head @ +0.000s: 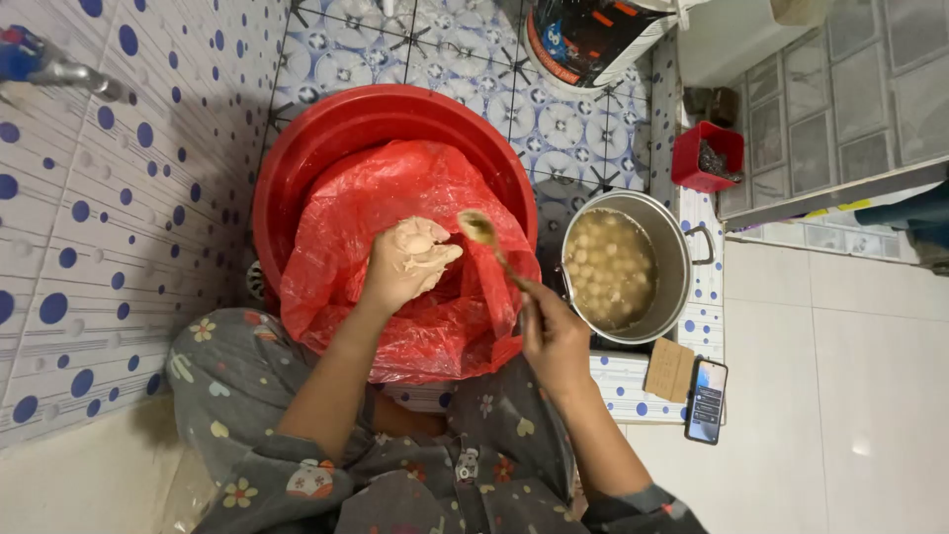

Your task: Making meatballs by squeezing meat paste through the hand and scooping it into a pot with a spoon

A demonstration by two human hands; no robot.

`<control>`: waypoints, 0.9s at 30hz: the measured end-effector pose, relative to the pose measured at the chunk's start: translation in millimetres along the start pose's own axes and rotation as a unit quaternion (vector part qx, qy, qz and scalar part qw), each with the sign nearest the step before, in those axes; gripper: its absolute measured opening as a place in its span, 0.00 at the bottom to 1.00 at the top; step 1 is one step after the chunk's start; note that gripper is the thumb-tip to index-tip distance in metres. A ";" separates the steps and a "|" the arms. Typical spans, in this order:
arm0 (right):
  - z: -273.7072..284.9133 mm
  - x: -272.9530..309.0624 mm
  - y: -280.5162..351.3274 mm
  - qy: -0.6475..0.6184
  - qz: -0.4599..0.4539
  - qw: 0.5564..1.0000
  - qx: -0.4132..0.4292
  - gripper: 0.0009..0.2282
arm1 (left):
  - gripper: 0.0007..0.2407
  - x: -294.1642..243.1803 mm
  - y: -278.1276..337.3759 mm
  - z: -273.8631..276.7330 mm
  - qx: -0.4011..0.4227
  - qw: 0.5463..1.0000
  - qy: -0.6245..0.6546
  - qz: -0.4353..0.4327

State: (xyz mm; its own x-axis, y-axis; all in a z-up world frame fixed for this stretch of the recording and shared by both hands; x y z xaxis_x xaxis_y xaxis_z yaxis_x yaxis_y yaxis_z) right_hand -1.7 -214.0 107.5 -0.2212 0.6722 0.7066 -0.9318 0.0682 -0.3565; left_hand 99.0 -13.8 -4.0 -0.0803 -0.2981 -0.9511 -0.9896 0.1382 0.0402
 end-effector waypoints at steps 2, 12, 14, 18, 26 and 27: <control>-4.4 17.9 -9.3 0.018 0.039 0.999 0.009 0.08 | 0.09 12.1 -3.4 1.1 -0.008 1.000 0.000 0.000; -50.9 10.0 -12.6 0.118 0.117 0.984 0.065 0.12 | 0.07 73.6 -21.4 15.9 -0.054 0.993 -0.061 0.081; -56.5 0.9 -18.0 0.065 0.043 0.992 0.100 0.11 | 0.05 89.8 -28.2 19.2 -0.073 0.983 -0.133 0.103; -85.6 -82.8 5.8 -0.142 -0.197 0.959 0.147 0.07 | 0.05 95.8 -36.2 35.2 -0.087 0.889 -0.442 0.086; -65.2 -161.2 43.7 -0.373 -0.458 0.804 0.066 0.09 | 0.07 175.9 -60.6 22.8 0.051 0.814 -0.573 0.081; -55.3 -173.9 45.8 -0.366 -0.460 0.808 0.042 0.10 | 0.07 189.0 -66.1 19.4 0.068 0.797 -0.600 0.020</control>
State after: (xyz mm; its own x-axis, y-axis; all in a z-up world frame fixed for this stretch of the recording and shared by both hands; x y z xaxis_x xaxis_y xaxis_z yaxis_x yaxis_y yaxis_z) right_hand 9.9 -287.0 -65.5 0.4932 -0.2536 0.8321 -0.8082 0.2201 0.5462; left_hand 151.5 -61.0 -192.4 0.1417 0.8161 -0.5602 -0.9606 0.2500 0.1212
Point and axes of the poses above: each hand's wrist, its own y-axis away from the middle knuckle, its own z-axis out of the back of the hand, x = y × z, the point moved 10 cm from there along -y, towards the middle knuckle, and after that the axes turned 6 degrees about -y, right-handed, at the moved point
